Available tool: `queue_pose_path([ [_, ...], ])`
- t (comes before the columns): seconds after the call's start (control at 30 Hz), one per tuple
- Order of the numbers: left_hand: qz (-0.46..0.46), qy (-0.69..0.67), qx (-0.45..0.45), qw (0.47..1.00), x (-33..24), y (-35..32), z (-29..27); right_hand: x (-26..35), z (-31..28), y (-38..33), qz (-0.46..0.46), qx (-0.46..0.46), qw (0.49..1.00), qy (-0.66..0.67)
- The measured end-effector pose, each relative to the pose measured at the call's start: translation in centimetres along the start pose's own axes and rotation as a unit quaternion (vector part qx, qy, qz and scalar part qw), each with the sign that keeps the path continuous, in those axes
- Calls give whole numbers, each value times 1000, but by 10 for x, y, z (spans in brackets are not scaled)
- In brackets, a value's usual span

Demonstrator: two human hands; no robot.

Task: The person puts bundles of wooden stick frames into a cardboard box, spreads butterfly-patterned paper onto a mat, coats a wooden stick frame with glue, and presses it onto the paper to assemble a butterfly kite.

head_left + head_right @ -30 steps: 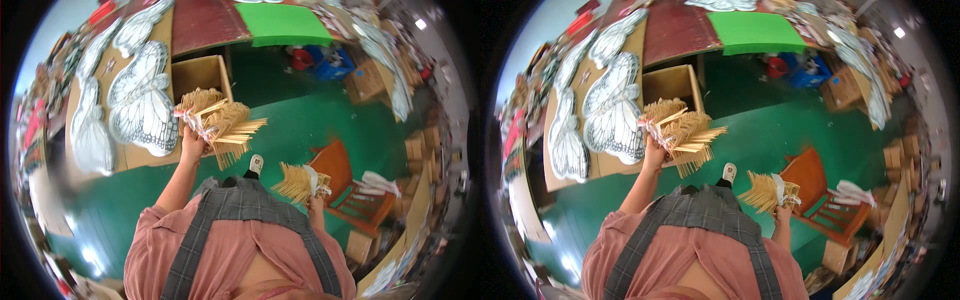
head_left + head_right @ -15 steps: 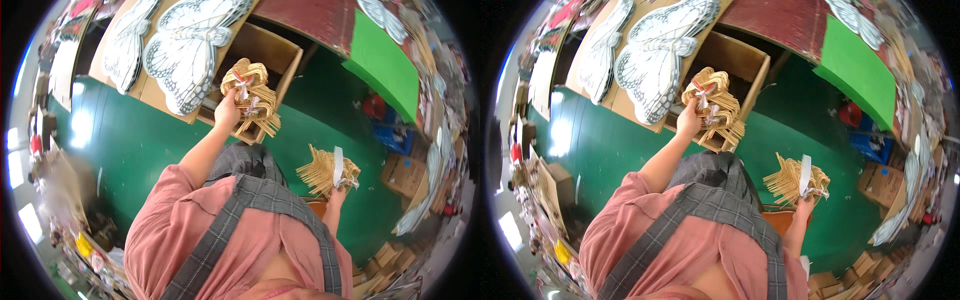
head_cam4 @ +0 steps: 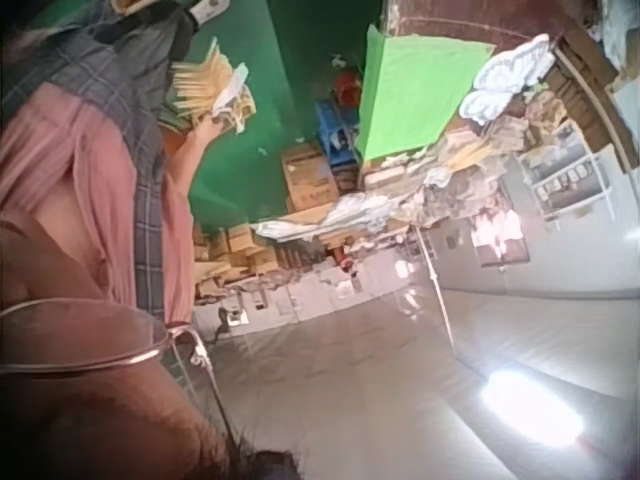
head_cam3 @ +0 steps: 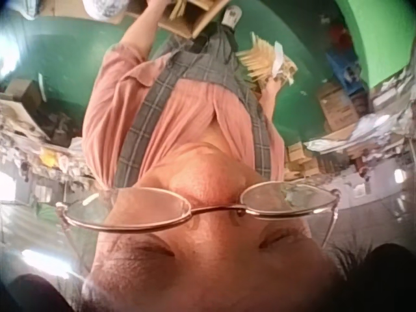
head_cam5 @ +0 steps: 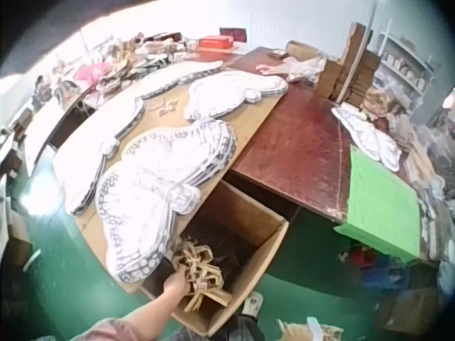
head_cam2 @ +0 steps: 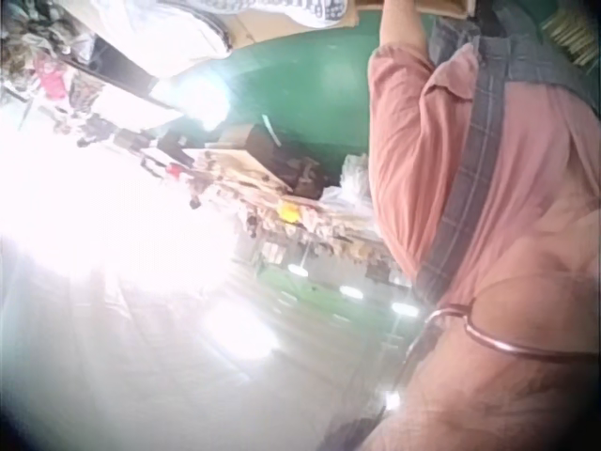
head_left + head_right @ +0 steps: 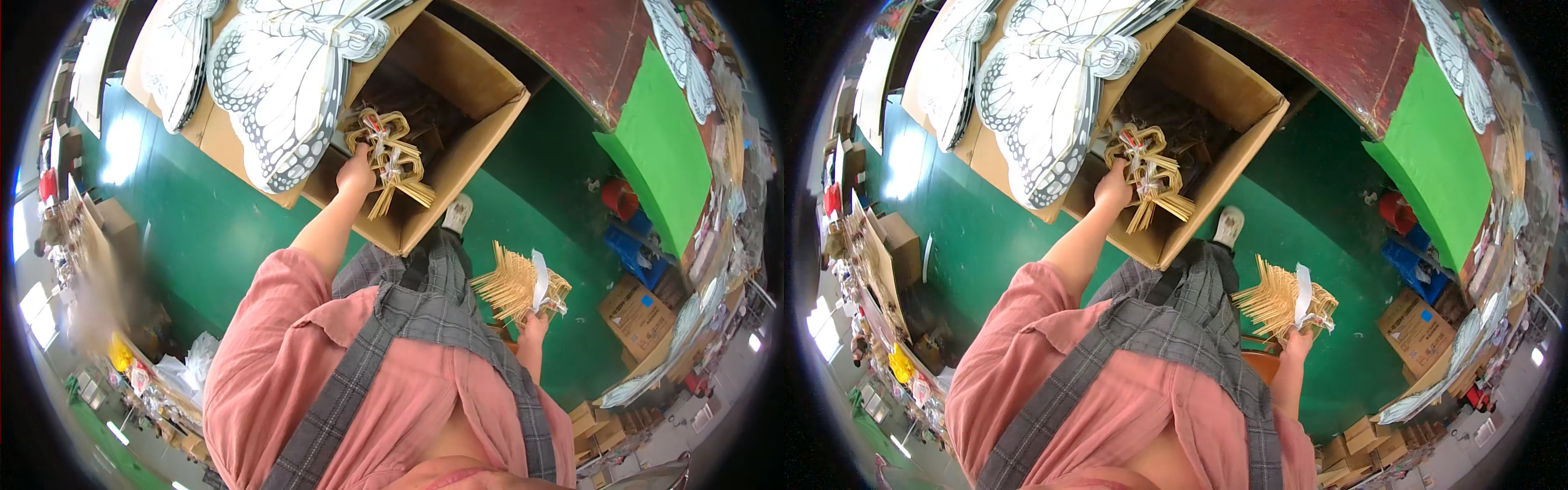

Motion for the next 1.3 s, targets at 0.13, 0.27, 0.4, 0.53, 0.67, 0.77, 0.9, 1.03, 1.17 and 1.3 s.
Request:
queue_pose_path([
  [0.13,-84,-41,26,995,24,11,39,32,31,11,-12,40,996,-78],
  [0.27,-224,-189,23,956,57,18,87,32,38,48,-5,68,989,-132],
  [0.4,-293,-430,54,852,47,18,112,46,53,69,12,90,981,-173],
  [0.53,-287,-390,2,875,75,43,117,79,86,74,9,119,972,-203],
  [0.67,-242,-248,-33,937,105,76,117,93,75,89,2,120,975,-189],
  [0.77,-270,-239,-74,930,115,87,105,94,62,108,2,117,973,-197],
  [0.9,-256,-265,-69,927,136,129,95,84,50,139,18,107,969,-223],
  [1.03,-301,-478,-35,824,155,156,90,97,72,126,11,112,970,-217],
  [1.17,-351,-504,67,786,175,184,87,101,60,137,-8,74,961,-265],
  [1.3,-404,-527,178,726,189,191,91,114,56,128,-4,84,955,-285],
])
Point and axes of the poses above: each hand's wrist, its own y-axis towards the middle knuckle, its own z-axis out of the palm, x = y × z, the point moved 7 cm from there along y, towards the middle knuckle, and after that the axes turned 12 degrees about y, right-handed, at the moved point
